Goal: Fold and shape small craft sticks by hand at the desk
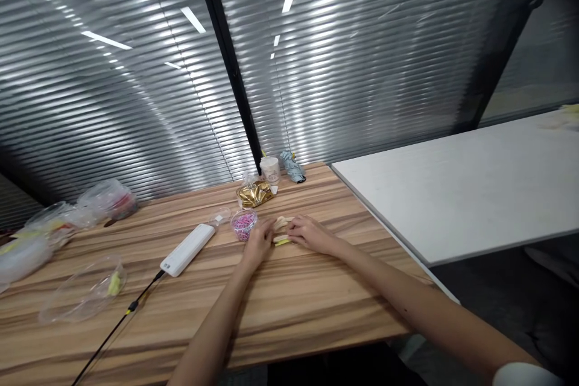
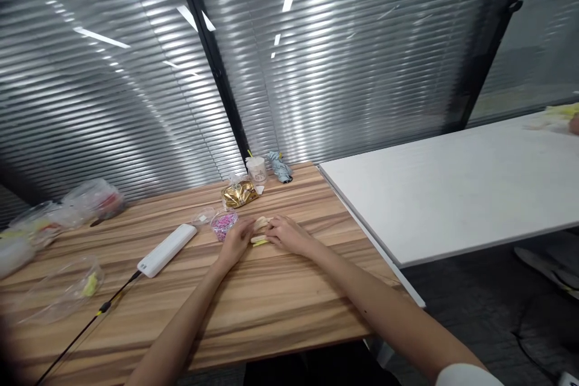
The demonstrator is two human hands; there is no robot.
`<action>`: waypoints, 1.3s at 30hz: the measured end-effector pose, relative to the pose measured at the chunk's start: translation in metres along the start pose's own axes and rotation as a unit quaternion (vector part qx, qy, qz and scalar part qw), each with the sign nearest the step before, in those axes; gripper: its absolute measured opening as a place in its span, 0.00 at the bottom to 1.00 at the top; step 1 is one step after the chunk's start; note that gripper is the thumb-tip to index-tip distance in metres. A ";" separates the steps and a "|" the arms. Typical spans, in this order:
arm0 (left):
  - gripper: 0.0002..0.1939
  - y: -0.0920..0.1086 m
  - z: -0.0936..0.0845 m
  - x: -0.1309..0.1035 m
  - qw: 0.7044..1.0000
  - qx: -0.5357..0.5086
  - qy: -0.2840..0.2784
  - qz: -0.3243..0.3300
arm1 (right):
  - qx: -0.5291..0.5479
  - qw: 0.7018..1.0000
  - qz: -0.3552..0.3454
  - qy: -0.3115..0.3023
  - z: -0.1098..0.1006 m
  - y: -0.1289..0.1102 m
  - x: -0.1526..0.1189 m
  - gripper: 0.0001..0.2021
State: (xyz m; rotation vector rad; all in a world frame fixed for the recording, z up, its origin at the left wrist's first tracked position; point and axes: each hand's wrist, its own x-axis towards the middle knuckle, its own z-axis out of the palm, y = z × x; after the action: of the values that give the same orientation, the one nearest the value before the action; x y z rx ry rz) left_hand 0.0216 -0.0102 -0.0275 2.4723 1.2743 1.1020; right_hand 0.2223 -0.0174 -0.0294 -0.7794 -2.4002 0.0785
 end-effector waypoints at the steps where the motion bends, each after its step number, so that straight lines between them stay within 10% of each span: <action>1: 0.14 0.002 -0.002 0.000 1.000 0.009 0.007 0.009 | -0.003 1.000 0.002 0.001 0.001 0.000 0.000 0.11; 12: 0.16 0.019 -0.006 -0.002 0.992 -0.020 -0.123 0.035 | 0.025 0.997 0.068 0.032 0.011 0.004 0.000 0.09; 21: 0.14 0.021 0.005 -0.001 0.990 -0.120 -0.038 -0.071 | -0.047 0.998 0.016 0.036 0.009 -0.001 0.003 0.10; 30: 0.20 0.022 0.016 -0.001 0.887 -0.364 0.051 -0.278 | -0.095 0.995 0.027 0.024 0.005 -0.005 0.006 0.12; 39: 0.20 0.024 0.016 0.001 0.859 -0.411 0.074 -0.295 | -0.111 0.992 0.059 0.023 0.002 -0.005 0.005 0.12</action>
State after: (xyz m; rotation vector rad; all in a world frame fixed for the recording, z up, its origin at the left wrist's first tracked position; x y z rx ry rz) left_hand 0.0479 -0.0216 -0.0281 1.2791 1.1287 1.2916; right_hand 0.2149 -0.0189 -0.0274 -1.0131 -2.3436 -0.1592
